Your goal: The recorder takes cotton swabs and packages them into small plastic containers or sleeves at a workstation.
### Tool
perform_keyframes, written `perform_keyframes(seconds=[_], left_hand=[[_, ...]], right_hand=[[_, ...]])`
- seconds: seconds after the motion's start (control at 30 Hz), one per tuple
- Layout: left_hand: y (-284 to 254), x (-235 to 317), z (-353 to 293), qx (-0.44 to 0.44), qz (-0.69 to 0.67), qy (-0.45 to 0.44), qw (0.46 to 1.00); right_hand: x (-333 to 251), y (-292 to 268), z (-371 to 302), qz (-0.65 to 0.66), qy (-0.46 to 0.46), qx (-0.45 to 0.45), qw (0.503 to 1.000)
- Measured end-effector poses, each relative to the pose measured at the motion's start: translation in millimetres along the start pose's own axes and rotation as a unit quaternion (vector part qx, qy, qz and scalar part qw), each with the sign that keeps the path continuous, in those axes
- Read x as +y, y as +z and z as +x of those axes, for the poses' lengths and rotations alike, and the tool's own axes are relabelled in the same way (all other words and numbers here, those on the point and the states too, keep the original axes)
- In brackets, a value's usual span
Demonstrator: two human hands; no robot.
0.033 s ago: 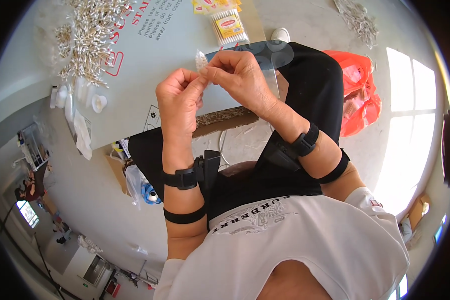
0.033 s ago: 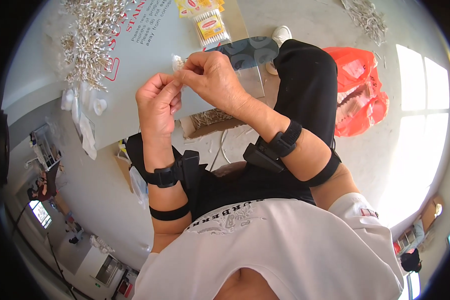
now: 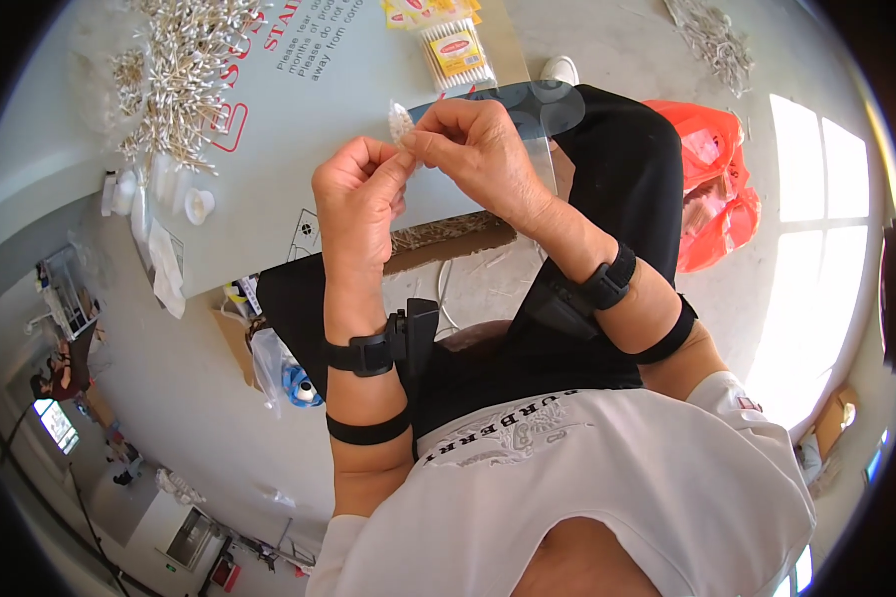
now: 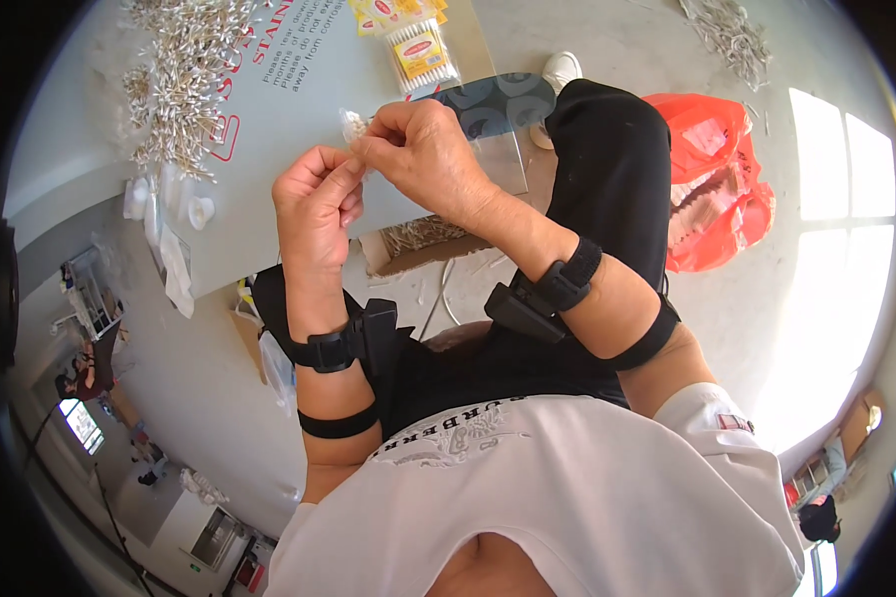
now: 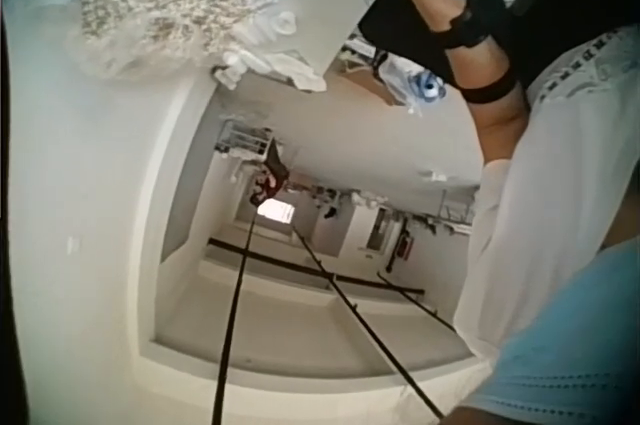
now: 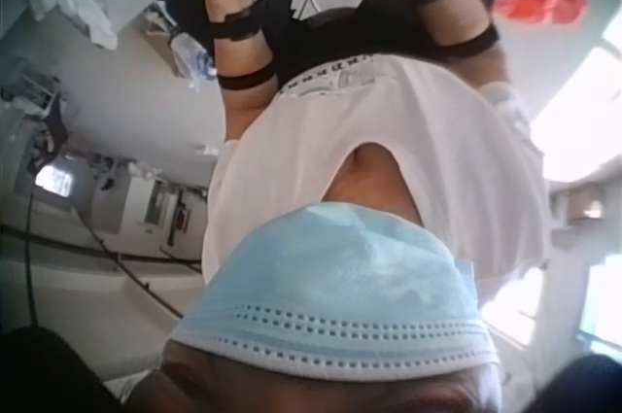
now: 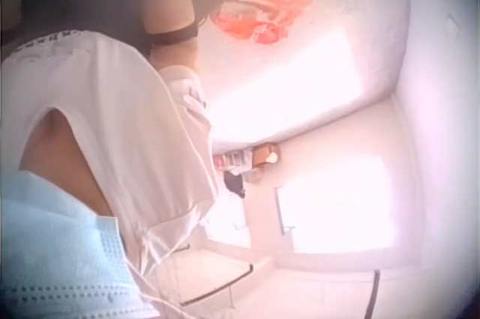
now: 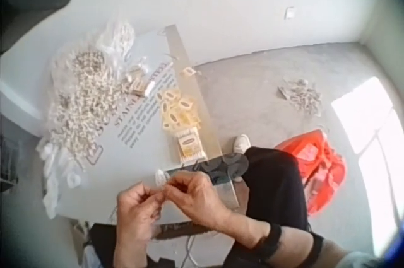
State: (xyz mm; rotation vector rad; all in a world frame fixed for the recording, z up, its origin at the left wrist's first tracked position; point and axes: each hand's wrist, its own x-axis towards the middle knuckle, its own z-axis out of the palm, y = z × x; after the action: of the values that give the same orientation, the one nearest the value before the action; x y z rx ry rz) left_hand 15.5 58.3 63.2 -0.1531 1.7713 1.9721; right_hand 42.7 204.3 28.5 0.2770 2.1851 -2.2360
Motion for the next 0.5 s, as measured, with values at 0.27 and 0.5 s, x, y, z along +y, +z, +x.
perform_keyframes(seconds=[0.27,0.5], left_hand=[[4,6,2,0.018,0.083,0.033,0.996],[0,10,7,0.038,0.169,0.053,0.984]], right_hand=[[-9,1,7,-0.015,-0.004,-0.013,1.000],[-10,1,14,-0.015,0.018,-0.032,0.999]])
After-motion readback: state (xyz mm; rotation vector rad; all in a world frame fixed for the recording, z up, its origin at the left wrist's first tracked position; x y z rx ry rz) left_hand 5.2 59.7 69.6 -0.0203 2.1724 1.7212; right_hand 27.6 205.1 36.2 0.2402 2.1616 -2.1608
